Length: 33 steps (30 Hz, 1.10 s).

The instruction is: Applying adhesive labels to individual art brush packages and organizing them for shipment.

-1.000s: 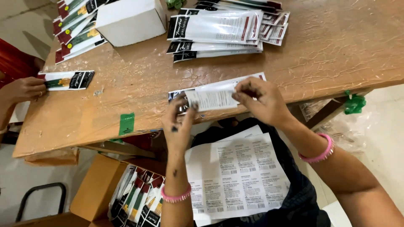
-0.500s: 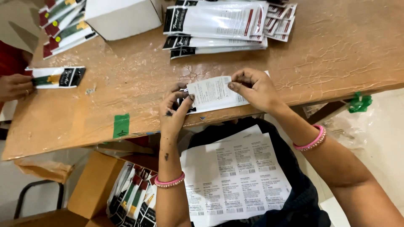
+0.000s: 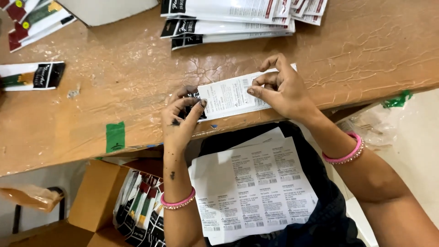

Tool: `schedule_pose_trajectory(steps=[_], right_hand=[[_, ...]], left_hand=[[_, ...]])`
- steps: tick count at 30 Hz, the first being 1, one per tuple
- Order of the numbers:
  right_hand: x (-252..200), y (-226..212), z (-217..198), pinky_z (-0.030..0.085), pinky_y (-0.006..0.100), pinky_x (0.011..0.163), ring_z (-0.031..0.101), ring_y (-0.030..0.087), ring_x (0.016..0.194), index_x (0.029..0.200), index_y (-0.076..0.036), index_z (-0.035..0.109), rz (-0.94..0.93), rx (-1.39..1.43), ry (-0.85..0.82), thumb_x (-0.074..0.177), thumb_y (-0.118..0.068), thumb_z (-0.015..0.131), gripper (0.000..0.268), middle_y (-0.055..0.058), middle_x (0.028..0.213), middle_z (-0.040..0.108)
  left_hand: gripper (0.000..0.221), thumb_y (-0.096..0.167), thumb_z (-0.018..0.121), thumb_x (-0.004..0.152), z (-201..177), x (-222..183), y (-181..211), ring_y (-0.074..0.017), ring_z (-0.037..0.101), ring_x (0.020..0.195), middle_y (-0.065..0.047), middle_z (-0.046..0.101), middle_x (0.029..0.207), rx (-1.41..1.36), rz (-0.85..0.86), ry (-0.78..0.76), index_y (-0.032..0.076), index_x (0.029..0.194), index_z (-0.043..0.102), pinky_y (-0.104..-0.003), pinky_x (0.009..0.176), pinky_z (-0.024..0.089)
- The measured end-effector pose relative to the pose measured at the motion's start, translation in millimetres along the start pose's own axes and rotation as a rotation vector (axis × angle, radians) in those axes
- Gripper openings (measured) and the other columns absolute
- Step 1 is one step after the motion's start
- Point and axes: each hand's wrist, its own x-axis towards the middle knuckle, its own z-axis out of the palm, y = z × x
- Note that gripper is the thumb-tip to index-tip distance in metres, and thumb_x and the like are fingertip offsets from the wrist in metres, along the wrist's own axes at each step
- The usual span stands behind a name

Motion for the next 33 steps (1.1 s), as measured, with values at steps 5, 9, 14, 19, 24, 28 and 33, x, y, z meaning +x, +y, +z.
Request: schedule_pose_trajectory(steps=[5,9,14,19,24,28,33], right_hand=[[-1.9,-3.0,1.4,0.049,0.019,0.069,0.066,0.004,0.084,0.122,-0.004,0.043,0.01,-0.05,0.014,0.095,-0.005,0.076,0.042,0.008,0.095,0.075],[-2.5,-0.4,0.2,0.045,0.019,0.066,0.062,0.005,0.08,0.122,-0.002,0.044,-0.007,-0.076,-0.002,0.095,-0.004,0.077,0.043,0.008,0.095,0.074],[-1.1,4.0,1.1,0.049,0.019,0.067,0.067,0.006,0.085,0.122,0.0,0.045,-0.066,-0.085,-0.011,0.096,-0.006,0.076,0.04,0.008,0.096,0.074],[-0.6,-3.1,3.1,0.051,0.018,0.062,0.069,0.005,0.082,0.121,0.002,0.048,-0.088,-0.185,-0.002,0.096,-0.007,0.077,0.039,0.009,0.095,0.075],[-1.2,-6.1,4.6,0.043,0.022,0.055,0.058,0.007,0.068,0.119,0.003,0.051,-0.059,-0.267,0.037,0.094,-0.008,0.079,0.039,0.008,0.089,0.074],[-0.7,-5.2,4.0,0.05,0.019,0.062,0.064,0.003,0.078,0.12,0.005,0.052,-0.164,-0.246,0.019,0.096,-0.008,0.077,0.037,0.007,0.094,0.073],[-1.6,-6.1,4.3,0.047,0.021,0.057,0.06,0.005,0.07,0.116,0.005,0.056,-0.131,-0.318,0.038,0.094,-0.009,0.079,0.035,0.008,0.09,0.072]], left_hand=[[0.013,0.01,0.079,0.087,0.8,-1.0,-4.0,-0.0234,0.058,0.117,-0.012,0.072,0.121,0.021,0.019,0.004,-0.002,0.093,0.077,-0.036,0.101,0.046],[0.013,0.011,0.079,0.087,0.9,-1.7,-0.7,-0.0236,0.058,0.118,-0.012,0.072,0.12,0.029,0.029,0.007,-0.001,0.093,0.077,-0.036,0.102,0.046],[0.013,0.011,0.079,0.087,1.0,-0.3,3.9,-0.0238,0.059,0.116,-0.011,0.073,0.119,0.12,0.051,-0.003,0.0,0.093,0.077,-0.037,0.102,0.045],[0.012,0.012,0.079,0.088,1.6,-0.6,4.9,-0.0239,0.059,0.115,-0.009,0.074,0.118,0.157,0.053,0.004,0.001,0.093,0.078,-0.037,0.102,0.045],[0.012,0.013,0.08,0.089,0.9,0.2,5.8,-0.0244,0.061,0.114,-0.009,0.074,0.118,0.212,0.091,-0.013,0.001,0.092,0.078,-0.039,0.103,0.042],[0.014,0.016,0.08,0.088,2.6,-0.2,9.5,-0.024,0.06,0.113,-0.008,0.075,0.116,0.232,0.032,0.009,0.002,0.092,0.078,-0.036,0.099,0.046],[0.015,0.016,0.08,0.087,3.6,0.4,7.8,-0.0243,0.059,0.113,-0.008,0.075,0.116,0.235,0.024,0.013,0.002,0.092,0.079,-0.036,0.099,0.046]])
